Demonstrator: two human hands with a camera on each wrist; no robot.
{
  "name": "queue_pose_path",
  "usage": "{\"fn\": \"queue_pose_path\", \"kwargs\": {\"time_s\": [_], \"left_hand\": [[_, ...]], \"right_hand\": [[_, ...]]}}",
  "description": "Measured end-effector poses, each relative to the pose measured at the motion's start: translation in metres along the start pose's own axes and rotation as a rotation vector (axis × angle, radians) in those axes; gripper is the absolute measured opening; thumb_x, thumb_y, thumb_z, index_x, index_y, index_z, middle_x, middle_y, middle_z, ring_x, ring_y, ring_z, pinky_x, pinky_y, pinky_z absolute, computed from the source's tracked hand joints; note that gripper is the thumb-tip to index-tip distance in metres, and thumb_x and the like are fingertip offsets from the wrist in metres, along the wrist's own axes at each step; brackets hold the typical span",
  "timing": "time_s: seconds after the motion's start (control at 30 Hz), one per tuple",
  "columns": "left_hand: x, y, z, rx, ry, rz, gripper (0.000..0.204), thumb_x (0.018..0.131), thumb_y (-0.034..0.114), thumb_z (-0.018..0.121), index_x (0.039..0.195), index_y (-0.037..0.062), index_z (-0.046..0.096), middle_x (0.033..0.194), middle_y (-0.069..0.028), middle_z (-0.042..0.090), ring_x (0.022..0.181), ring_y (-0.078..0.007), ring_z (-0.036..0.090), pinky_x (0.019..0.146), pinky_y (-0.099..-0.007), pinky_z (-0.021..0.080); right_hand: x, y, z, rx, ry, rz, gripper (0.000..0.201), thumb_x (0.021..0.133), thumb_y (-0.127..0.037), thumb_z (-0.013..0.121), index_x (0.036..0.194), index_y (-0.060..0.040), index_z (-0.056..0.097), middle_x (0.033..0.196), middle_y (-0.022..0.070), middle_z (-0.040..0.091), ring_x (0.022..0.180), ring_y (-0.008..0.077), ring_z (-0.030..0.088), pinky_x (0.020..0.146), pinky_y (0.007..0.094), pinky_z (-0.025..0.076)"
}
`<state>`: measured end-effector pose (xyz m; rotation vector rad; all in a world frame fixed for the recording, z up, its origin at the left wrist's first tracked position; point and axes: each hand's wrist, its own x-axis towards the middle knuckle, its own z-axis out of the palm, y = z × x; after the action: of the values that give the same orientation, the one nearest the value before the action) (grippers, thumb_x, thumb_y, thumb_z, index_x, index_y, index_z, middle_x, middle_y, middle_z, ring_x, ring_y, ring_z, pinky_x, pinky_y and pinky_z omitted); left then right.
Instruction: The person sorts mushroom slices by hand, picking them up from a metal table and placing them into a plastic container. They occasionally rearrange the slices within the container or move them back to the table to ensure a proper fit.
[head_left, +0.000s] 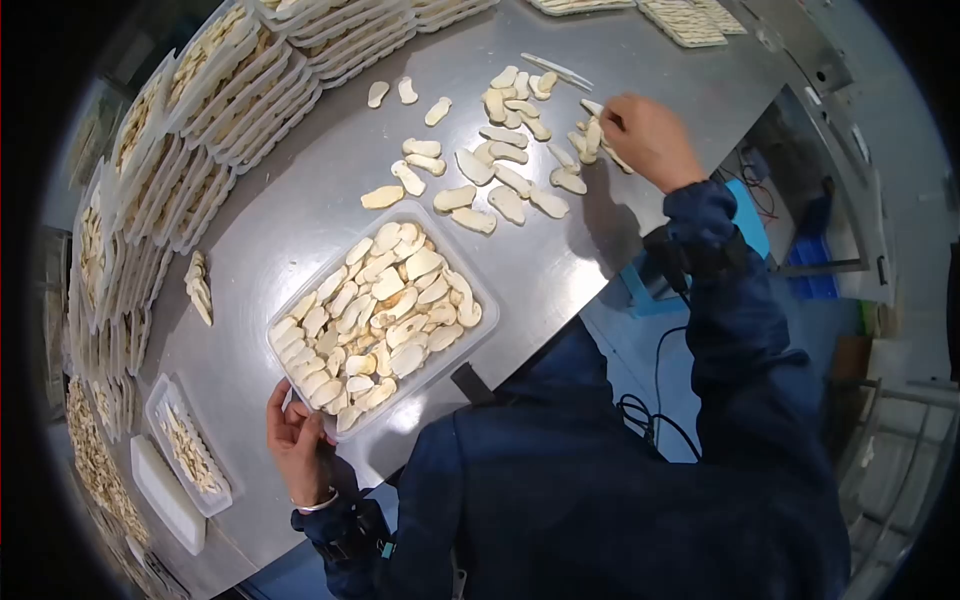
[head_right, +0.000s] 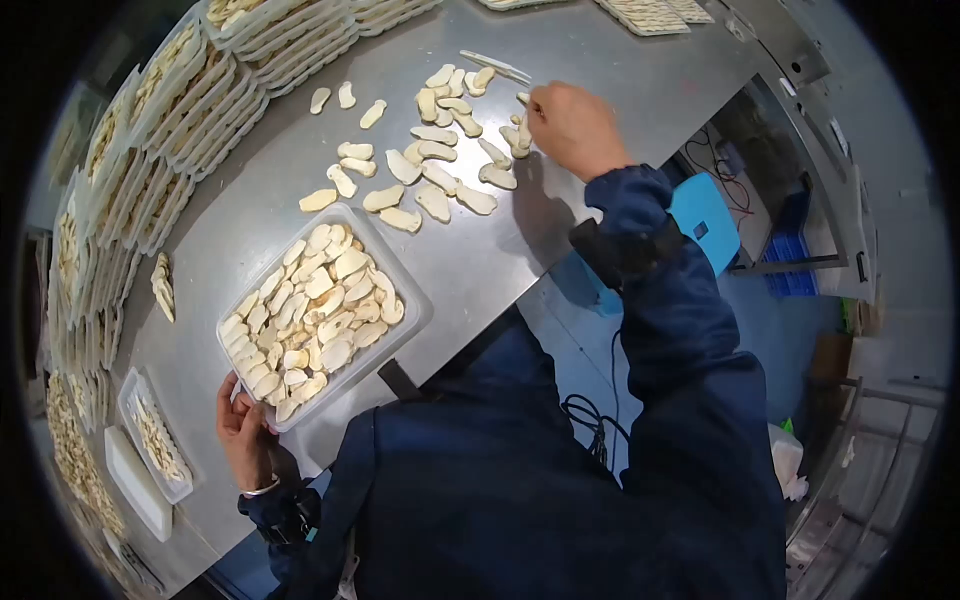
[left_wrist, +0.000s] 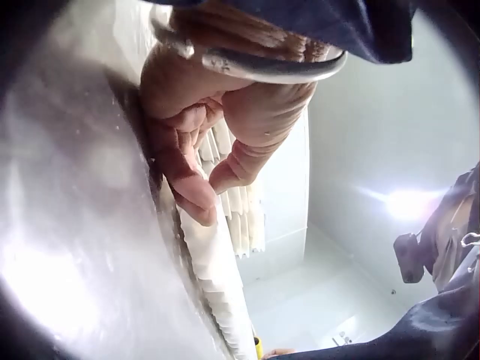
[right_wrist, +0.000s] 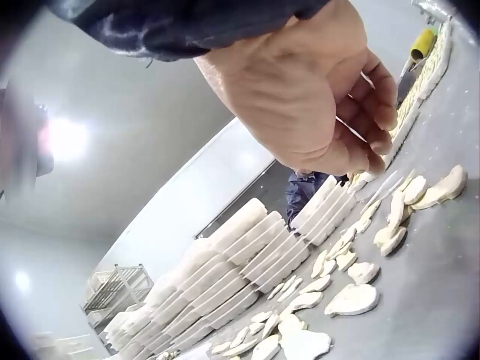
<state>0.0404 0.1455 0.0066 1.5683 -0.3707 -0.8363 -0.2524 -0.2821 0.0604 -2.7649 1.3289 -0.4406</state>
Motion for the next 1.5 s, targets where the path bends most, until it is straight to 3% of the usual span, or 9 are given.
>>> {"fn": "queue_pose_path", "kwargs": {"time_s": [0.17, 0.3, 0.53, 0.63, 0.77, 0.8, 0.9, 1.13, 1.5], "left_hand": [[-0.001, -0.001, 0.001, -0.048, -0.002, 0.011, 0.058, 0.084, -0.003, 0.063, 0.136, -0.0055, 0.038, 0.077, -0.0028, 0.058, 0.060, -0.0069, 0.053, 0.051, -0.0192, 0.044], [-0.002, -0.001, 0.001, -0.056, -0.006, 0.005, 0.058, 0.084, -0.004, 0.063, 0.136, -0.0049, 0.038, 0.078, -0.0027, 0.058, 0.061, -0.0070, 0.053, 0.051, -0.0193, 0.045], [-0.002, 0.000, 0.001, -0.073, 0.003, -0.028, 0.060, 0.083, -0.004, 0.063, 0.138, -0.0038, 0.037, 0.079, -0.0023, 0.057, 0.061, -0.0072, 0.053, 0.052, -0.0202, 0.046], [-0.002, 0.000, 0.001, -0.078, -0.002, -0.022, 0.060, 0.083, -0.005, 0.062, 0.138, -0.0034, 0.037, 0.080, -0.0021, 0.057, 0.061, -0.0074, 0.053, 0.051, -0.0203, 0.046], [-0.001, -0.003, 0.000, -0.083, 0.001, -0.017, 0.060, 0.083, -0.005, 0.062, 0.138, -0.0030, 0.037, 0.080, -0.0021, 0.057, 0.061, -0.0076, 0.053, 0.051, -0.0203, 0.046], [-0.001, -0.004, -0.001, -0.089, -0.002, -0.016, 0.060, 0.083, -0.005, 0.062, 0.138, -0.0029, 0.037, 0.081, -0.0020, 0.057, 0.061, -0.0077, 0.054, 0.051, -0.0203, 0.046], [-0.001, -0.002, 0.001, -0.096, -0.002, -0.010, 0.060, 0.083, -0.005, 0.061, 0.138, -0.0029, 0.038, 0.080, -0.0021, 0.058, 0.061, -0.0079, 0.054, 0.051, -0.0205, 0.046], [-0.001, -0.002, -0.001, -0.074, -0.004, -0.012, 0.059, 0.083, -0.005, 0.061, 0.138, -0.0029, 0.038, 0.080, -0.0024, 0.058, 0.061, -0.0081, 0.054, 0.052, -0.0205, 0.046], [-0.001, -0.002, 0.001, -0.061, -0.002, -0.010, 0.059, 0.083, -0.004, 0.061, 0.137, -0.0034, 0.038, 0.080, -0.0019, 0.058, 0.060, -0.0073, 0.054, 0.051, -0.0195, 0.045]], "right_hand": [[0.044, -0.015, 0.025, 0.075, -0.021, -0.152, 0.022, 0.082, -0.021, 0.056, 0.086, -0.0025, 0.067, 0.088, 0.0185, 0.066, 0.083, 0.0383, 0.063, 0.073, 0.0470, 0.049], [0.063, -0.031, 0.037, -0.050, -0.191, -0.109, 0.028, 0.078, -0.026, 0.059, 0.088, -0.0006, 0.066, 0.088, 0.0200, 0.067, 0.086, 0.0374, 0.064, 0.076, 0.0458, 0.050], [0.064, -0.025, 0.057, -0.130, -0.126, -0.154, 0.024, 0.079, -0.021, 0.058, 0.077, 0.0020, 0.063, 0.081, 0.0228, 0.064, 0.078, 0.0412, 0.062, 0.072, 0.0483, 0.048], [0.066, -0.010, 0.049, -0.135, -0.161, -0.099, 0.024, 0.074, -0.017, 0.056, 0.082, 0.0009, 0.069, 0.081, 0.0238, 0.066, 0.080, 0.0400, 0.065, 0.074, 0.0477, 0.051], [0.071, 0.018, 0.029, 0.021, -0.377, -0.079, 0.021, 0.079, -0.018, 0.055, 0.080, -0.0020, 0.068, 0.083, 0.0195, 0.067, 0.081, 0.0394, 0.063, 0.074, 0.0470, 0.050], [0.071, 0.027, 0.028, 0.096, -0.380, -0.073, 0.020, 0.082, -0.019, 0.056, 0.085, -0.0047, 0.069, 0.084, 0.0181, 0.068, 0.081, 0.0381, 0.063, 0.074, 0.0463, 0.050], [0.076, 0.045, 0.030, -0.078, -0.072, -0.019, 0.021, 0.082, -0.016, 0.055, 0.095, -0.0078, 0.070, 0.088, 0.0178, 0.067, 0.084, 0.0375, 0.063, 0.076, 0.0457, 0.050], [0.092, 0.022, 0.046, -0.061, -0.062, -0.255, 0.032, 0.081, -0.006, 0.053, 0.109, -0.0126, 0.067, 0.103, 0.0162, 0.061, 0.097, 0.0362, 0.061, 0.083, 0.0448, 0.049], [0.104, 0.038, 0.054, -0.074, -0.158, -0.218, 0.016, 0.078, -0.013, 0.058, 0.090, -0.0018, 0.061, 0.092, 0.0185, 0.062, 0.087, 0.0367, 0.060, 0.074, 0.0442, 0.048]]}}
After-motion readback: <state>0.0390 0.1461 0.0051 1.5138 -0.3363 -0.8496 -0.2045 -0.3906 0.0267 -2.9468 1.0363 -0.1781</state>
